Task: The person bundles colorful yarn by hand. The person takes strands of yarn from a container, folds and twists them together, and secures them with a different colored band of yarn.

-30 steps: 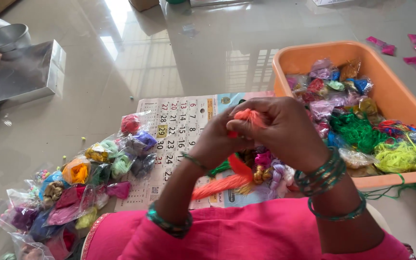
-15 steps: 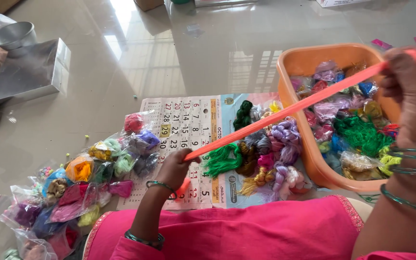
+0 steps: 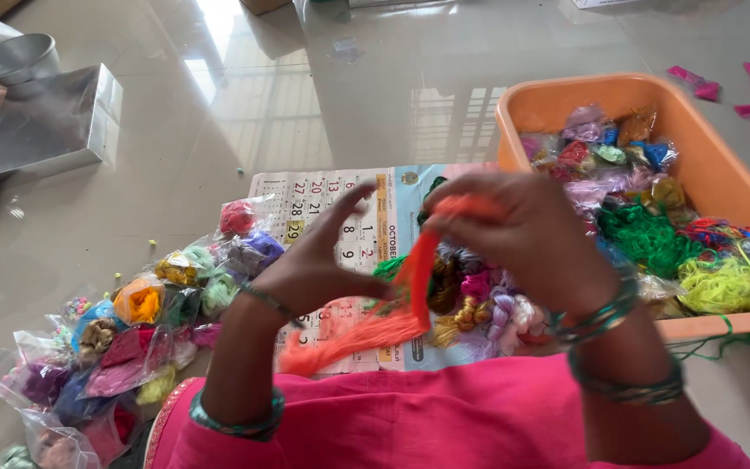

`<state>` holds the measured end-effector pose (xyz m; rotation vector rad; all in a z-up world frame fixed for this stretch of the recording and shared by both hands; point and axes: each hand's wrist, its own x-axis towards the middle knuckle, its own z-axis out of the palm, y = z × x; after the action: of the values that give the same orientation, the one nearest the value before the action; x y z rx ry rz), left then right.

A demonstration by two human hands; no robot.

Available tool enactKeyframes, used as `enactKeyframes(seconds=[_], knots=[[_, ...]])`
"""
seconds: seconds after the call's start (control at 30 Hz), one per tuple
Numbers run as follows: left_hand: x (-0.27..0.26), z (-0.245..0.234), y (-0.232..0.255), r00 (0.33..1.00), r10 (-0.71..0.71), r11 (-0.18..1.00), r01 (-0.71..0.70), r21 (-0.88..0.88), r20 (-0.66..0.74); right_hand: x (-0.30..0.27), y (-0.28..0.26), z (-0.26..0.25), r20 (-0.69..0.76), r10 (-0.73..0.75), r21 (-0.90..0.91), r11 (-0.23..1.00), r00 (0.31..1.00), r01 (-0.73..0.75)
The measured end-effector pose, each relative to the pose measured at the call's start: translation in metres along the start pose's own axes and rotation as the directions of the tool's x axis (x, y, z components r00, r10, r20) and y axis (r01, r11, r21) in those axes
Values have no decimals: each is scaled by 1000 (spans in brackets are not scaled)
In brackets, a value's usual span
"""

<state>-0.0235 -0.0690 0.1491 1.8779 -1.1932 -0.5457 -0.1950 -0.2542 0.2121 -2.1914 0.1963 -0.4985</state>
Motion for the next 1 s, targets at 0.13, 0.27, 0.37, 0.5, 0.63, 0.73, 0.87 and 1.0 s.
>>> enactKeyframes(seconds=[0.13,0.27,0.37,0.5,0.63,0.73,0.87,1.0], knots=[[32,31,16,985,151,958,-123,-259,88,-5,-9,18,83,17,110,994,996,-26],[45,68,-5,967,143,786,19,-618,211,-2,7,-6,-105,-48,-7,999,993,48],[34,75,-2,965,-73,846,194,-497,254,-6,28,-35,-257,-39,25,999,966,47],[20,87,-77,965,-185,912,238,-334,184,-12,59,-76,-386,53,244,969,921,46],[2,88,-142,982,-154,949,179,-260,114,-23,116,-115,-492,123,264,964,862,14],[-11,77,-150,959,-258,933,278,-227,114,-20,173,-143,-530,415,424,885,740,-192],[-26,71,-172,909,-385,879,414,-236,158,-25,291,-179,-503,434,446,871,747,-206],[-37,69,-198,864,-445,832,496,-249,233,-40,441,-209,-421,465,560,809,779,-180]])
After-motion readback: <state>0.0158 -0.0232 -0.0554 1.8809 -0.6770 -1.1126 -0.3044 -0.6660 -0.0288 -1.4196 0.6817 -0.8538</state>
